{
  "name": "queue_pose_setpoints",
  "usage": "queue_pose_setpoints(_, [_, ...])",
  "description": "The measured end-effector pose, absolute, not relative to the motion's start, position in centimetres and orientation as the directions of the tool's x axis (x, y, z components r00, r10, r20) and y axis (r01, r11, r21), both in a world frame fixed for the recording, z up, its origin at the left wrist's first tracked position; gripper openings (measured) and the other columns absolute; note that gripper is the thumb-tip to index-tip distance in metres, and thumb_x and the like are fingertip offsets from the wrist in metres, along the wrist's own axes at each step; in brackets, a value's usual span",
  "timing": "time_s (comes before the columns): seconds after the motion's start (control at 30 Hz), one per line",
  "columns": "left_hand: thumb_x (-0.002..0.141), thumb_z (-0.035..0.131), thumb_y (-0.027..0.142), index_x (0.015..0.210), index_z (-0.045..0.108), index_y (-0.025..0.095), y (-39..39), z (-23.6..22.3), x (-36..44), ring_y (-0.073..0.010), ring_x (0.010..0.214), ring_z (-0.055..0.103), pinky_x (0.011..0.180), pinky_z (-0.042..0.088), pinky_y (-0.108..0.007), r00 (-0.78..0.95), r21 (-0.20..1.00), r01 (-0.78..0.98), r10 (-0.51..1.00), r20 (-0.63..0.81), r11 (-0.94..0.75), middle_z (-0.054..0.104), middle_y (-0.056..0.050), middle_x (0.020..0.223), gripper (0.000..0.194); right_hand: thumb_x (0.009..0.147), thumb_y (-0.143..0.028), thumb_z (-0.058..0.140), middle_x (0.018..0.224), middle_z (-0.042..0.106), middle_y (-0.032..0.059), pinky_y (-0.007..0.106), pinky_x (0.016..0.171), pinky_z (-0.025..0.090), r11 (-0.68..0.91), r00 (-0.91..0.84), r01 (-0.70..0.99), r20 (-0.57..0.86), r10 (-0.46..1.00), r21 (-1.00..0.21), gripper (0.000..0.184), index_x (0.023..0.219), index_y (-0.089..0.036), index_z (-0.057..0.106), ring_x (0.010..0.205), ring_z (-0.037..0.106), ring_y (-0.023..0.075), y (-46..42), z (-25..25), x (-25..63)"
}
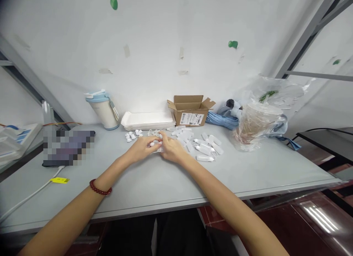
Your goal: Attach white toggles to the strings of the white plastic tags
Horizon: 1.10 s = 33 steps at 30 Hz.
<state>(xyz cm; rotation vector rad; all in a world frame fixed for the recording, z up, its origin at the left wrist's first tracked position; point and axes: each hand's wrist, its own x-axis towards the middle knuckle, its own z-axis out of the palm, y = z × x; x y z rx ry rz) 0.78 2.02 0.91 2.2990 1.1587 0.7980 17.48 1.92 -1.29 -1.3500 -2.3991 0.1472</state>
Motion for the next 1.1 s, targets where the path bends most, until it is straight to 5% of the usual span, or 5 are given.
queue_pose_setpoints(0.47, [0.082, 0.051, 0.037, 0.091, 0.065, 0.021, 2.0, 1.1, 0.3, -0.0123, 0.050, 0.038, 0.053, 0.025, -0.023, 0.483, 0.551, 0.650, 0.844, 0.232, -0.523, 0.048, 0.005, 0.052, 0.023, 0.073, -0.023, 0.054, 0.097, 0.066, 0.0120, 0.030, 0.067, 0.042, 0.521, -0.464, 0.813, 0.250, 0.850, -0.261, 0.067, 0.133, -0.011, 0.027, 0.083, 0.062, 0.0249, 1.8, -0.7, 17.7])
queue_pose_setpoints(0.83, [0.081, 0.051, 0.036, 0.094, 0.062, 0.021, 2.1, 0.9, 0.0, -0.0128, 0.052, 0.043, 0.053, 0.025, -0.023, 0.474, 0.426, 0.719, 0.836, 0.279, -0.549, 0.052, 0.004, 0.056, 0.023, 0.074, -0.021, 0.057, 0.097, 0.065, 0.0112, 0.025, 0.065, 0.037, 0.526, -0.478, 0.788, 0.220, 0.850, -0.319, 0.032, 0.105, -0.013, 0.054, 0.085, 0.060, 0.0217, 2.9, -1.2, 18.5])
queue_pose_setpoints(1.0, [0.086, 0.043, 0.034, 0.079, 0.059, 0.018, 1.4, 1.1, 0.4, -0.0140, 0.055, 0.042, 0.053, 0.020, -0.025, 0.542, 0.262, 0.746, 0.787, 0.295, -0.612, 0.054, -0.001, 0.062, 0.023, 0.078, -0.023, 0.056, 0.106, 0.064, 0.0120, 0.027, 0.071, 0.039, 0.558, -0.498, 0.786, 0.261, 0.827, -0.265, 0.033, 0.110, -0.014, 0.052, 0.092, 0.059, 0.0223, 3.1, -1.6, 18.6])
queue_pose_setpoints(1.1, [0.083, 0.045, 0.031, 0.063, 0.054, 0.017, 1.1, 1.2, 0.8, -0.0125, 0.051, 0.035, 0.053, 0.017, -0.027, 0.543, 0.266, 0.750, 0.794, 0.273, -0.605, 0.046, -0.001, 0.056, 0.026, 0.079, -0.020, 0.055, 0.105, 0.063, 0.0119, 0.028, 0.072, 0.039, 0.574, -0.522, 0.801, 0.271, 0.809, -0.171, 0.030, 0.109, -0.014, 0.052, 0.094, 0.057, 0.0225, 2.9, -1.7, 18.7])
